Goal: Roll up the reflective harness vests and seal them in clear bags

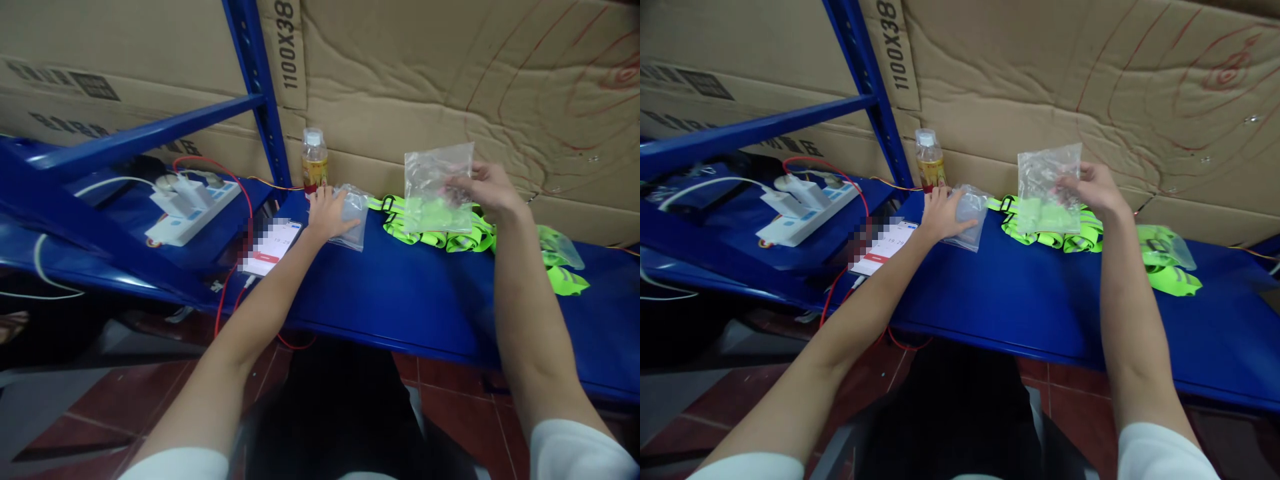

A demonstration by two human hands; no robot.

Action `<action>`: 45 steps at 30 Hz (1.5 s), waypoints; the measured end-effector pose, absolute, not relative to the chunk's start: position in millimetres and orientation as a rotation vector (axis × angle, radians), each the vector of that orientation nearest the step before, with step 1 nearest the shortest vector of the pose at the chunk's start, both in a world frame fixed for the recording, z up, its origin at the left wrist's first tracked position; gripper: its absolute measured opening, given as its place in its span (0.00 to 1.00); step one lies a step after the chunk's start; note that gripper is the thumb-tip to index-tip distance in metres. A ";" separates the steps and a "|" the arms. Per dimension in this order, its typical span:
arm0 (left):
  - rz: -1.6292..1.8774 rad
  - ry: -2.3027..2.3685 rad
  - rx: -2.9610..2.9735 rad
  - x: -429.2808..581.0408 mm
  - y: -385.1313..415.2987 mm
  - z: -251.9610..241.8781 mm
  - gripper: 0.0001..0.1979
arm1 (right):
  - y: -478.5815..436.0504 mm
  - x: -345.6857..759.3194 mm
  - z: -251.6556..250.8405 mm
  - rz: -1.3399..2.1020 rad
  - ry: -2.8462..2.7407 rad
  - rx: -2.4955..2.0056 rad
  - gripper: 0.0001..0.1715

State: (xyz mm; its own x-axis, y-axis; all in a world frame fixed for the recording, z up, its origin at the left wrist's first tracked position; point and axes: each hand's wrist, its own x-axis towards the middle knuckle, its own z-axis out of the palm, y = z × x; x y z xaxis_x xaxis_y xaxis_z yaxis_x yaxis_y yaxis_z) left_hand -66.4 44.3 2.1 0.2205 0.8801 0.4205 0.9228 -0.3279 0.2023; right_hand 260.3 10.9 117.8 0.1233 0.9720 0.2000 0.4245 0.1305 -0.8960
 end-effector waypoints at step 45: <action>-2.648 -1.621 -2.600 -38.3 41.7 22.1 0.24 | 24.9 218.9 94.9 0.911 -1.387 -1.181 0.12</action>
State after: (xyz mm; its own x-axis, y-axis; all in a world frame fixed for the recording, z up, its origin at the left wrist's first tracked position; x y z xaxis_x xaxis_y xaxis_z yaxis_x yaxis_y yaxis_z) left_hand -38.3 41.7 22.1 0.0502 0.9306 0.3626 -0.1001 -0.3566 0.9289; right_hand 218.9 24.9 94.9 0.0378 0.9718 0.2327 0.1731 0.2229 -0.9593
